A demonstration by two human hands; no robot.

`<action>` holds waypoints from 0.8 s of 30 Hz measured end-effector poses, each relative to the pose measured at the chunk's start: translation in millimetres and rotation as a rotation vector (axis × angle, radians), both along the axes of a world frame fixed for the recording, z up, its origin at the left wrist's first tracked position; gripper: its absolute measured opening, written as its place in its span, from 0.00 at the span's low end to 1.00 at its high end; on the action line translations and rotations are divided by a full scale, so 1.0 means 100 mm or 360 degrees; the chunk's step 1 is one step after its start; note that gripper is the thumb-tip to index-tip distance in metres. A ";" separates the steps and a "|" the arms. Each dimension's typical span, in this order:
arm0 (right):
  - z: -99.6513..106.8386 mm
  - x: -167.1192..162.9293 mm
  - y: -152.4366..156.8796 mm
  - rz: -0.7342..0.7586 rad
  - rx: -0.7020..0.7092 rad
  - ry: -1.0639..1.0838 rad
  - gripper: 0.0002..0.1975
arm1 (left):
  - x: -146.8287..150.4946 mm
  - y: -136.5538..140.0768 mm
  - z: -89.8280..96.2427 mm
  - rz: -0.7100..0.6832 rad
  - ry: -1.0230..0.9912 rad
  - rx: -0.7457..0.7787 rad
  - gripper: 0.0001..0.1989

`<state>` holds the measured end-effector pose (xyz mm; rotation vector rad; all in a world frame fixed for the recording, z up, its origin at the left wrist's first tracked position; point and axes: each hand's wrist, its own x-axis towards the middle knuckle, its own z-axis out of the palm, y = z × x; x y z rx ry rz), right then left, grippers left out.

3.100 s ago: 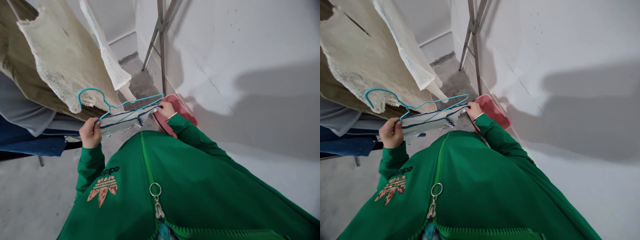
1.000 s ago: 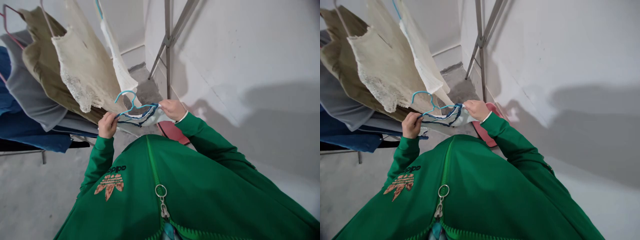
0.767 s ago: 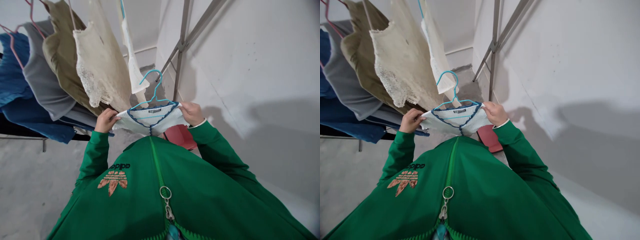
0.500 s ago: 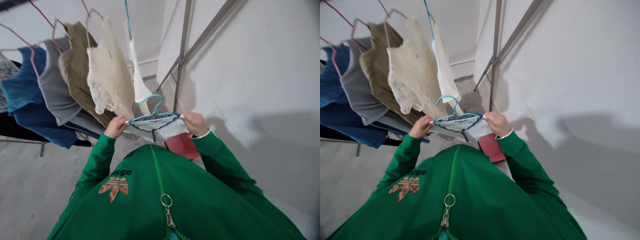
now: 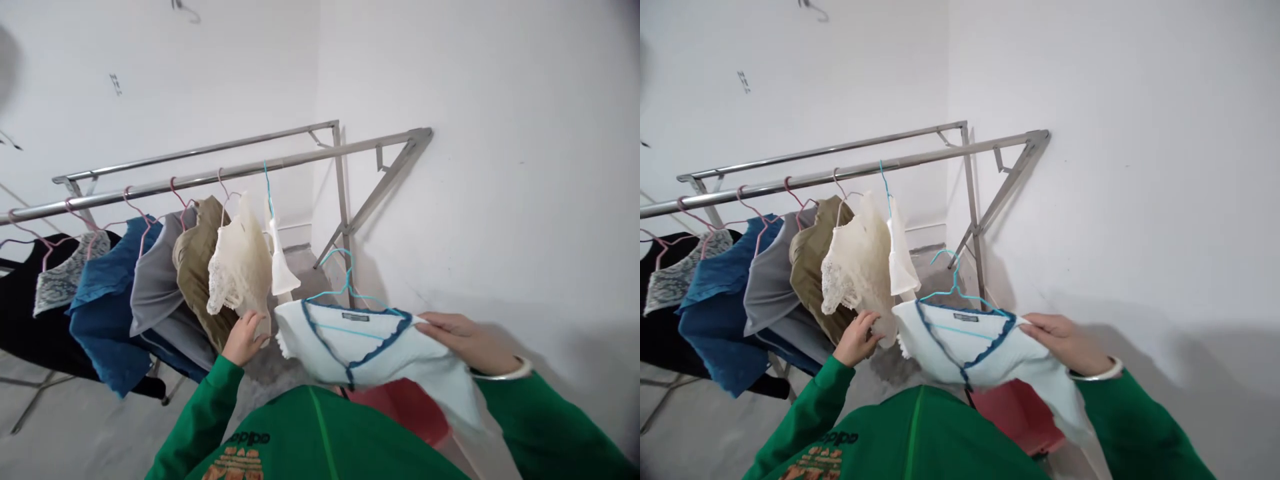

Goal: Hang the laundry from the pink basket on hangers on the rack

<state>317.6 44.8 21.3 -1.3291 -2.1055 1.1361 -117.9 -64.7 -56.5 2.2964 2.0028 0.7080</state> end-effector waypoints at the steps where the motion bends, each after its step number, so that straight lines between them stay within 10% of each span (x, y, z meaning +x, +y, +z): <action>1: 0.11 0.06 0.02 -0.0106 0.0034 -0.0010 0.16 | 0.02 -0.02 -0.05 -0.0003 0.0001 -0.0061 0.14; 13: 0.76 -0.61 0.92 -0.0473 0.1235 -0.0114 0.16 | 0.37 -0.17 -0.24 -0.0200 0.0345 -0.0563 0.10; 24: 1.00 -1.80 1.54 -0.0606 0.1134 -0.0717 0.18 | 0.32 -0.56 -0.32 0.0051 0.0329 -0.0736 0.11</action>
